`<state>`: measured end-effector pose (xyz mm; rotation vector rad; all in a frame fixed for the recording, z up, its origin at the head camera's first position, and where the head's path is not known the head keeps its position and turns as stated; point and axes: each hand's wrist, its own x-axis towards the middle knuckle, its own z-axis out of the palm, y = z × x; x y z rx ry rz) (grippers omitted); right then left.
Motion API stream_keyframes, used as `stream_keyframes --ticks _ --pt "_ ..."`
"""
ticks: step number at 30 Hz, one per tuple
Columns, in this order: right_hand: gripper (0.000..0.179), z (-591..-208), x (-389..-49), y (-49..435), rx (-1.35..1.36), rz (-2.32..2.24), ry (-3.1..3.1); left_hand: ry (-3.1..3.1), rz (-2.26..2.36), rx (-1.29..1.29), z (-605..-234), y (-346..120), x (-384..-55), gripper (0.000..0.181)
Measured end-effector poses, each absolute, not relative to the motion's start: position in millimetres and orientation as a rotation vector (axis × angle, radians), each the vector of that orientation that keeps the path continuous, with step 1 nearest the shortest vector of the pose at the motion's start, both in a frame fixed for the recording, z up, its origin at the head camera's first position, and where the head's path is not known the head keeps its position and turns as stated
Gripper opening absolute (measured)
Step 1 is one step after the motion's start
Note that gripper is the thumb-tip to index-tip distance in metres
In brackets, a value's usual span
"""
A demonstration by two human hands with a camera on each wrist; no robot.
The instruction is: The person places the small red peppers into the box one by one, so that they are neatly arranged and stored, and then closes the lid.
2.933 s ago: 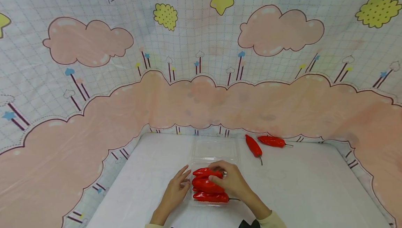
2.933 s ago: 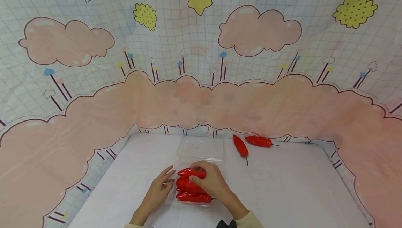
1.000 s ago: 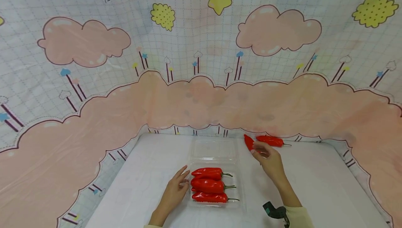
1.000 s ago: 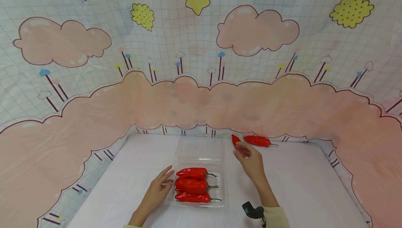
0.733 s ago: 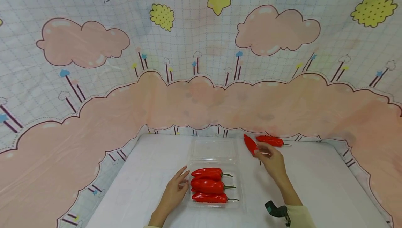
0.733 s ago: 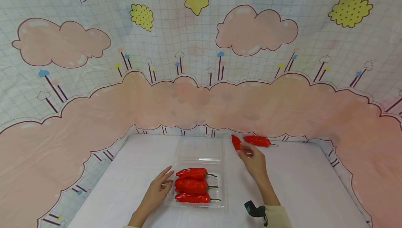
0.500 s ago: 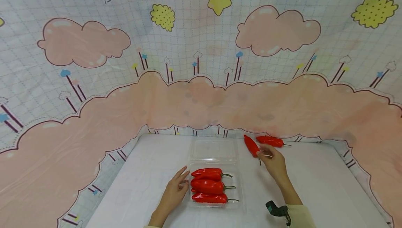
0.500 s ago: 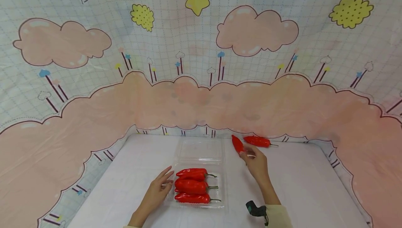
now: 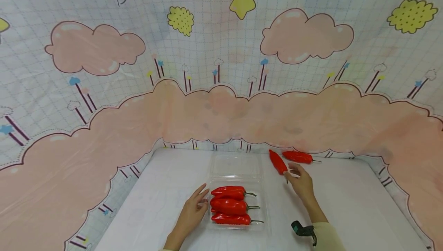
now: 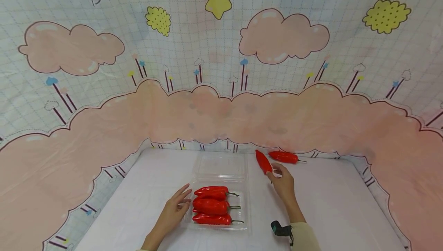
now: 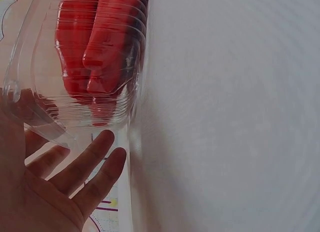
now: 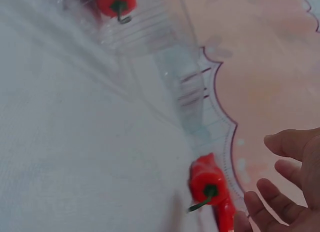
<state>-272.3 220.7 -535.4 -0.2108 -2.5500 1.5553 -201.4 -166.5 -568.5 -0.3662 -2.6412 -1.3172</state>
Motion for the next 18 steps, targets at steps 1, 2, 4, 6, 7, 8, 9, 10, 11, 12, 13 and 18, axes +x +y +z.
stream_keyframes --ticks 1,2,4,6,7,8,9,10,11,12,13,18 --pt "0.05 -538.4 -273.9 220.7 -0.219 1.562 -2.559 -2.639 -1.319 -0.367 -568.1 -166.9 -201.1 0.045" --pt "0.05 -541.2 -275.3 220.7 -0.229 1.574 -2.565 -2.639 -1.319 -0.368 -567.8 -167.1 -200.8 0.045" --pt "0.052 -546.4 -277.7 220.9 -0.244 1.592 -2.577 -2.639 -1.316 -0.369 -567.3 -167.4 -200.3 0.045" --pt "0.053 -550.4 -279.6 221.1 -0.256 1.612 -2.584 -2.64 -1.315 -0.368 -567.2 -167.4 -199.9 0.045" --pt "0.054 -551.6 -280.2 220.9 -0.262 1.62 -2.586 -2.64 -1.317 -0.367 -567.0 -167.4 -199.7 0.045" --pt "0.055 -552.8 -280.7 220.8 -0.269 1.626 -2.589 -2.642 -1.314 -0.367 -566.9 -167.3 -199.5 0.045" --pt "0.056 -553.8 -281.4 220.6 -0.276 1.626 -2.594 -2.643 -1.316 -0.367 -566.8 -167.3 -199.4 0.045" --pt "0.056 -554.8 -282.3 220.6 -0.281 1.626 -2.597 -2.643 -1.32 -0.365 -566.7 -167.2 -199.2 0.045" --pt "0.057 -555.3 -282.9 220.4 -0.288 1.624 -2.601 -2.645 -1.32 -0.365 -566.6 -167.1 -199.1 0.045" --pt "0.057 -555.7 -283.6 220.1 -0.296 1.619 -2.606 -2.647 -1.32 -0.365 -566.4 -167.1 -199.0 0.045" --pt "0.058 -556.3 -284.6 220.1 -0.304 1.613 -2.612 -2.648 -1.319 -0.367 -566.3 -167.0 -199.0 0.045" --pt "0.057 -559.9 -291.9 221.5 -0.308 1.595 -2.621 -2.651 -1.316 -0.367 -565.6 -166.7 -198.7 0.045"
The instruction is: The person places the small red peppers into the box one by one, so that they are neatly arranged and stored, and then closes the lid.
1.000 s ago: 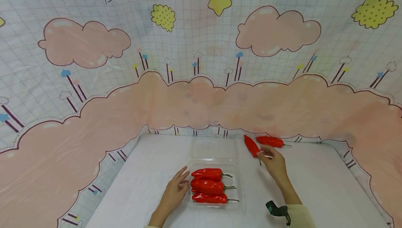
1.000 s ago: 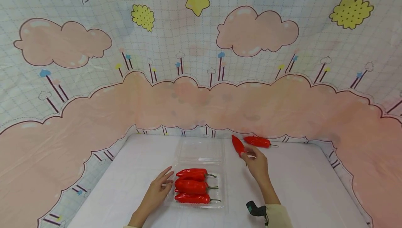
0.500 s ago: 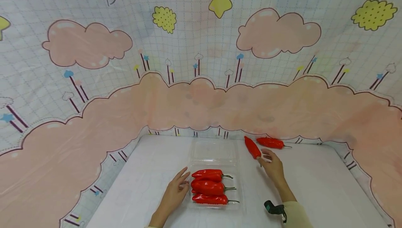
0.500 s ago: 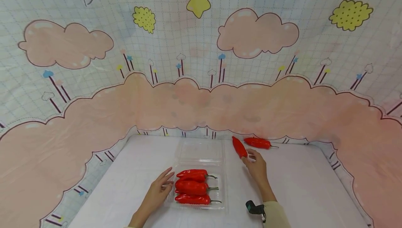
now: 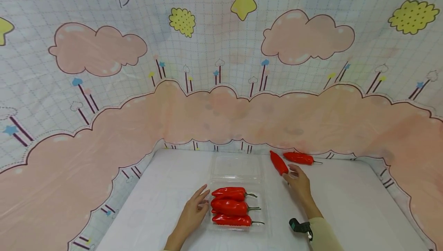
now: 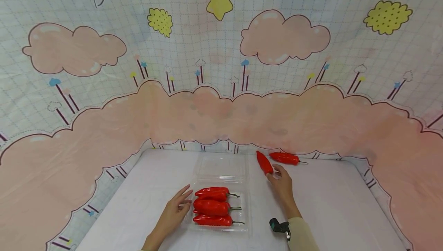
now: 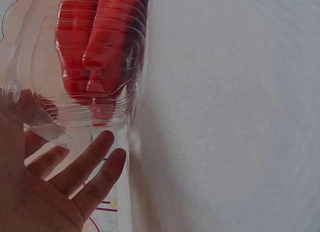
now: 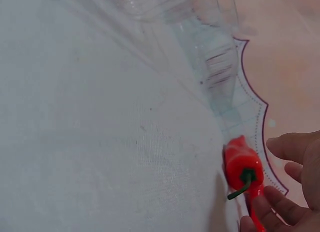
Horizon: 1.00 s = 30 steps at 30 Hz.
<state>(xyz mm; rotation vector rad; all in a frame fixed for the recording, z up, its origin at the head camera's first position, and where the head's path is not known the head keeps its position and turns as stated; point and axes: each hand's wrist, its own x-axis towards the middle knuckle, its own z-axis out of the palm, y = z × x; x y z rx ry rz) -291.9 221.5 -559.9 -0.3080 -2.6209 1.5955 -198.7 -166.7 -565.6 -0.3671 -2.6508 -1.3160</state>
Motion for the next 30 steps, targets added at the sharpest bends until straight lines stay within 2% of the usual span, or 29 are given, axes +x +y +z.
stream_keyframes --ticks 12,30 --pt "0.058 -562.2 -304.5 221.2 -0.231 1.531 -2.646 -2.656 -1.316 -0.353 -566.9 -167.0 -200.0 0.045" --pt "0.059 -570.0 -313.5 214.2 -0.38 1.507 -2.664 -2.668 -1.319 -0.357 -563.8 -166.9 -199.6 0.045"
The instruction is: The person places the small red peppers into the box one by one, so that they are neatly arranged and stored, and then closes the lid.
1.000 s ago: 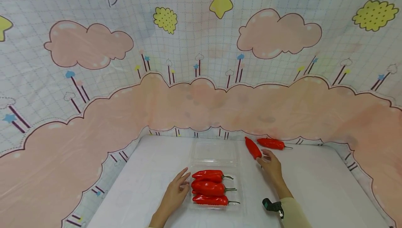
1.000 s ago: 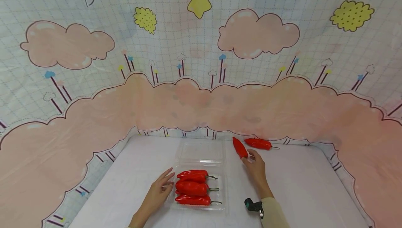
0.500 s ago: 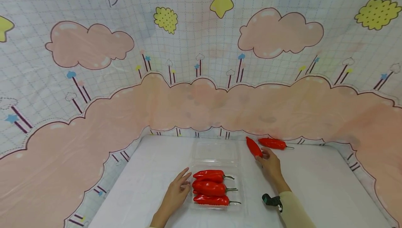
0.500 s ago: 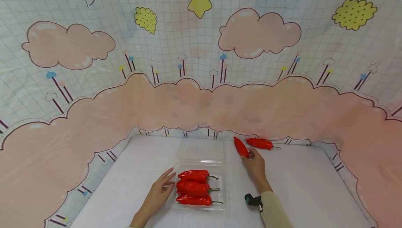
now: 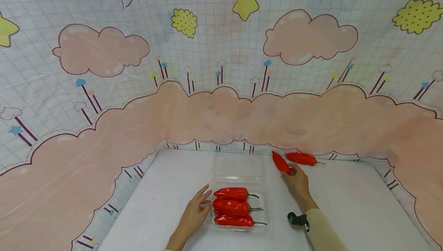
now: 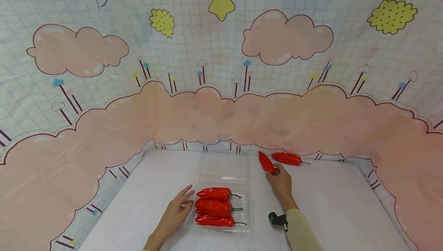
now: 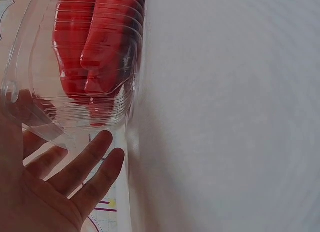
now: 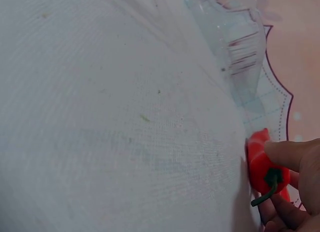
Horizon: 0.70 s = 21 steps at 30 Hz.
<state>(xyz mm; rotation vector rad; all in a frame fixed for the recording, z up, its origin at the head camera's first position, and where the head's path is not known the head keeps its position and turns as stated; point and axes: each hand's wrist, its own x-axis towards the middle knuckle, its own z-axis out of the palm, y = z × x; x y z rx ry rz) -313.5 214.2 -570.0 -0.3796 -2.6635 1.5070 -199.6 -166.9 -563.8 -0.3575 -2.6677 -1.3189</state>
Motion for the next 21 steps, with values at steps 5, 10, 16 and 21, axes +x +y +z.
stream_keyframes --ticks 5,10,16,21 --pt "0.058 -570.7 -314.6 213.7 -0.376 1.469 -2.681 -2.667 -1.323 -0.355 -562.8 -166.4 -199.6 0.045" --pt "0.057 -570.2 -313.7 214.1 -0.376 1.512 -2.671 -2.668 -1.311 -0.352 -561.5 -165.7 -199.1 0.045" --pt "0.055 -570.0 -310.9 216.8 -0.409 1.542 -2.646 -2.674 -1.306 -0.347 -561.7 -165.7 -198.8 0.045" --pt "0.055 -569.7 -307.5 219.5 -0.419 1.545 -2.623 -2.677 -1.306 -0.345 -562.4 -165.8 -199.3 0.046"
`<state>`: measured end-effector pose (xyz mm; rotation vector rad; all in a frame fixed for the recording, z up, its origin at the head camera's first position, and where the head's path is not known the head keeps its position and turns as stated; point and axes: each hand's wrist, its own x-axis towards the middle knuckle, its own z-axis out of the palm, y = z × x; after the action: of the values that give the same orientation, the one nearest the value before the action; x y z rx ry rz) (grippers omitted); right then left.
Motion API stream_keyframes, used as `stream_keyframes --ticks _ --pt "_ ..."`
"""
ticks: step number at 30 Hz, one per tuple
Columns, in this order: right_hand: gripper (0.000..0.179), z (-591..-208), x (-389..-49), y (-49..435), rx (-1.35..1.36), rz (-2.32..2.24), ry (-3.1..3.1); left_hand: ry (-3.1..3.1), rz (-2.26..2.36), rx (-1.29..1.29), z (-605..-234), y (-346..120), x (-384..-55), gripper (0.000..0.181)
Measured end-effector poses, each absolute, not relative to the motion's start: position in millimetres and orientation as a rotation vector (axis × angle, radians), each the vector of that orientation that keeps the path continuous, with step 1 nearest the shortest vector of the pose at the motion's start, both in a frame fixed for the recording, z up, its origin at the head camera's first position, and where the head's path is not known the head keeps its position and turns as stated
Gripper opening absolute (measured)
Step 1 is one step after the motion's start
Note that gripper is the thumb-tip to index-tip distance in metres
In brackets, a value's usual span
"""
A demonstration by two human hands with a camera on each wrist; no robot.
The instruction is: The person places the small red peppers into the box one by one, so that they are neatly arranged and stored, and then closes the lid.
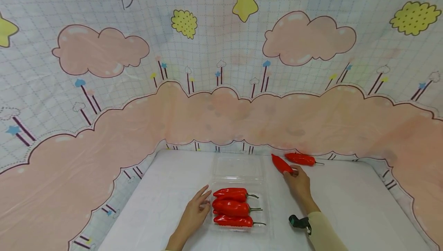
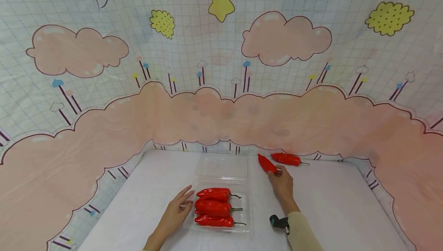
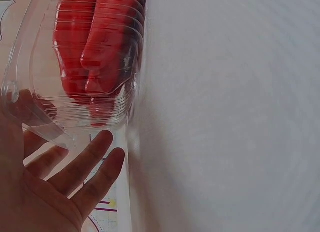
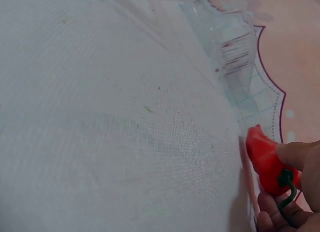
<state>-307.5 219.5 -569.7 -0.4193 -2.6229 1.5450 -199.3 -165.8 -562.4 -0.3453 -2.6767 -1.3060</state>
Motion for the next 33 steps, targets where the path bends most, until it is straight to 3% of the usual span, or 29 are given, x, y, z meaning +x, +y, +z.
stream_keyframes --ticks 14,33 --pt "0.053 -569.9 -292.5 223.3 -0.348 1.514 -2.618 -2.65 -1.284 -0.343 -563.3 -165.3 -198.8 0.045" --pt "0.045 -534.3 -270.1 223.3 -0.203 1.418 -2.531 -2.662 -1.313 -0.342 -564.5 -165.7 -199.5 0.046"
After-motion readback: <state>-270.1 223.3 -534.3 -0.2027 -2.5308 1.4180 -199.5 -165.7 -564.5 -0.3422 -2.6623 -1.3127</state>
